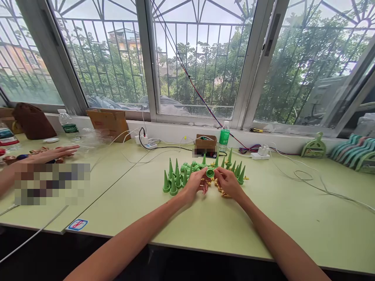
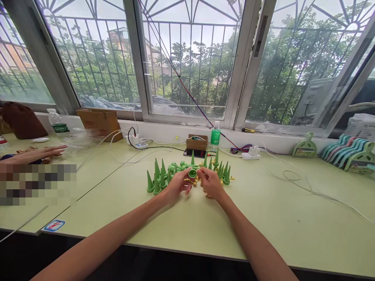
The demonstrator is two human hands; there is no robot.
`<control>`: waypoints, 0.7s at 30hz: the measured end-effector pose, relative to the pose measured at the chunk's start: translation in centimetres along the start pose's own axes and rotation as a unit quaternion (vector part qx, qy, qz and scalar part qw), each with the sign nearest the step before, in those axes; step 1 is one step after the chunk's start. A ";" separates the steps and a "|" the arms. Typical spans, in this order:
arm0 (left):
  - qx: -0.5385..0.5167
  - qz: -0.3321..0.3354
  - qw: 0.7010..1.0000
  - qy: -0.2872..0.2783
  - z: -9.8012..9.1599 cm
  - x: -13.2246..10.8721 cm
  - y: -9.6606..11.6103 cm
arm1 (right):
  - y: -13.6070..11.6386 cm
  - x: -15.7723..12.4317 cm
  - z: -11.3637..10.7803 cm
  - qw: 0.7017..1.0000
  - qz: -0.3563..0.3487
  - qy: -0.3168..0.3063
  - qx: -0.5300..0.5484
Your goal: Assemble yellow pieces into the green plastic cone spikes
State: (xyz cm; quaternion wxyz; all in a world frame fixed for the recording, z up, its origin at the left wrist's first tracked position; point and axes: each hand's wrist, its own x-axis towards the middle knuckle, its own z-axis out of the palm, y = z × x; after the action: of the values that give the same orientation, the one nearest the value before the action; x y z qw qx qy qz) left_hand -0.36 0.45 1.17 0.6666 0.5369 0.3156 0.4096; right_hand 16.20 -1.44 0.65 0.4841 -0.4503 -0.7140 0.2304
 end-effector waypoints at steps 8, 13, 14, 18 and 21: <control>0.017 0.012 0.999 -0.024 0.2 -0.3 0.0 | 0.2 0.0 -0.3 1.000 0.002 0.009 0.004; 0.051 0.039 0.997 -0.034 0.1 -0.4 0.2 | 0.6 0.1 -0.3 1.000 0.006 0.013 -0.006; 0.060 0.044 0.997 -0.035 0.1 -0.4 0.3 | 0.6 0.1 -0.3 1.000 0.007 0.015 -0.010; 0.085 0.061 0.994 -0.039 0.1 -0.6 0.4 | 0.7 0.2 -0.4 0.999 0.004 0.020 -0.026; 0.095 0.070 0.993 -0.025 0.2 -0.8 0.5 | 0.6 0.2 -0.5 0.999 -0.007 0.020 -0.035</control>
State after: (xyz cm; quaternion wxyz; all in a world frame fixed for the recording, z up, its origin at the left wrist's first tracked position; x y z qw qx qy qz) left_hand -0.66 -0.30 1.73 0.5902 0.6284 0.2976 0.4100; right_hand 16.82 -1.02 0.51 0.4840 -0.4665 -0.7148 0.1926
